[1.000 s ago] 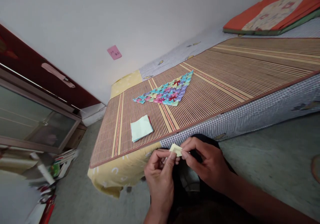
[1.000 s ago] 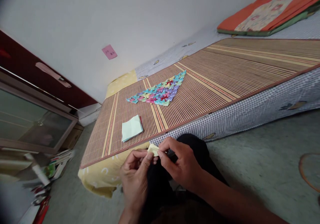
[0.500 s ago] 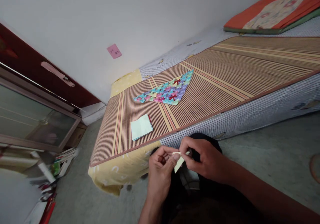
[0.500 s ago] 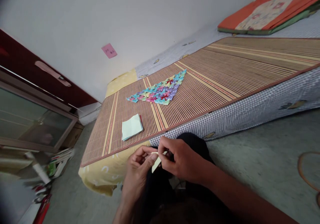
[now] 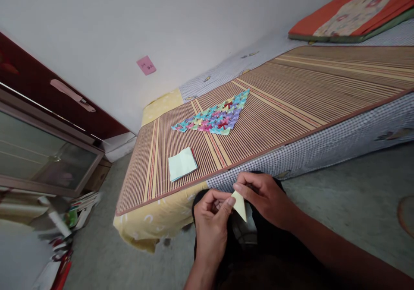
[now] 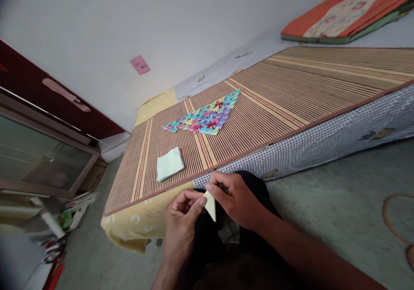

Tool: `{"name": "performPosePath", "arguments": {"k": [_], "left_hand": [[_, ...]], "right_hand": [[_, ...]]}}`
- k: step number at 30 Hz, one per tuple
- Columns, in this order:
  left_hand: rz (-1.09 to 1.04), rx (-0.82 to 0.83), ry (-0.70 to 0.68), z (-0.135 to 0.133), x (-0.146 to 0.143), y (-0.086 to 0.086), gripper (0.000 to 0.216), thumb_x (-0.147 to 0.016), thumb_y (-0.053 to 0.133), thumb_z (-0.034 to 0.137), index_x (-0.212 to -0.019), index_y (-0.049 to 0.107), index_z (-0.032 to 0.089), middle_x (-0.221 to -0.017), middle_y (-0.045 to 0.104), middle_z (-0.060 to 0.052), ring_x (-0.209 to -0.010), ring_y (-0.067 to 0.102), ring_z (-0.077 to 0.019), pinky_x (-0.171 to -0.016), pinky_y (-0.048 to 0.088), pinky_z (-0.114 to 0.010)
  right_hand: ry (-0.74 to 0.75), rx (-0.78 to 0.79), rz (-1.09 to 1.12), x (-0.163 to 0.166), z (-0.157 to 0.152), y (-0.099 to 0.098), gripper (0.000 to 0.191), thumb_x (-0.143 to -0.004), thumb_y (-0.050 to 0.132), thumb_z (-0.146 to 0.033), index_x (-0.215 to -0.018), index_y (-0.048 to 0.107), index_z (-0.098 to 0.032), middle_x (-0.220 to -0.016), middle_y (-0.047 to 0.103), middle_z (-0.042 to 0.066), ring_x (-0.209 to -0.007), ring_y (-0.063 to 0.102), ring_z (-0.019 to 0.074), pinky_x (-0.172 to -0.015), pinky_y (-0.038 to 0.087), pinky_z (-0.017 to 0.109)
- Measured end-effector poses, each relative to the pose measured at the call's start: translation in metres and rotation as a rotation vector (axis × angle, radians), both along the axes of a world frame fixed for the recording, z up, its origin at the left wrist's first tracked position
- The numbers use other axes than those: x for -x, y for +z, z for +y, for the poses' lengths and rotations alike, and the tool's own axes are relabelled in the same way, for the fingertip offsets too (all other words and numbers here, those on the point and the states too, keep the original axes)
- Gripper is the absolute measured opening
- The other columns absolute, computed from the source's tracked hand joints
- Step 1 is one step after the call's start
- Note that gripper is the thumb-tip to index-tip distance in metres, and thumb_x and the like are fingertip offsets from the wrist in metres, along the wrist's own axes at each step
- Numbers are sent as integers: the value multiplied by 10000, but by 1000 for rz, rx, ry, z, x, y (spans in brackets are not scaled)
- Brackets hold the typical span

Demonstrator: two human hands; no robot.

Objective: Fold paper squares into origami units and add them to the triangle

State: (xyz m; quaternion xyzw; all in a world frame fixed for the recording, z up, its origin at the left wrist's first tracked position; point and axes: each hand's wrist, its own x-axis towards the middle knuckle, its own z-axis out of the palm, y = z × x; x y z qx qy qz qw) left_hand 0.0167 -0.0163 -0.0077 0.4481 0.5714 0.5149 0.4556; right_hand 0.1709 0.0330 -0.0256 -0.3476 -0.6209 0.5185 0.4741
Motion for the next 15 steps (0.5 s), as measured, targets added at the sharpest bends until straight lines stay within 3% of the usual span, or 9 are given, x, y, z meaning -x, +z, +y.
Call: {"name": "performPosePath", "arguments": {"k": [3, 8, 15], "left_hand": [[-15, -14, 55, 1, 1, -3, 211, -799, 807, 348, -758, 730, 156, -662, 617, 13, -635, 505, -110, -624, 410, -226], [-185, -28, 199, 8, 5, -12, 250, -725, 865, 356, -723, 717, 154, -600, 570, 31, -585, 457, -96, -580, 379, -214], [-455, 87, 101, 13, 6, -12, 299, -651, 911, 361, -699, 715, 141, -559, 537, 33, -563, 408, -85, -576, 343, -209]], "right_hand": [[69, 74, 32, 3, 0, -2, 326, -962, 582, -390, -708, 509, -200, -626, 427, -55, -587, 402, 120, -545, 326, 255], [266, 110, -88, 7, -7, -5, 289, -942, 599, -346, -710, 587, -174, -631, 558, -22, -587, 488, 128, -565, 351, 260], [123, -90, -231, 9, -12, -13, 361, -977, 525, -352, -669, 399, -211, -631, 377, -53, -598, 360, 121, -559, 260, 276]]}}
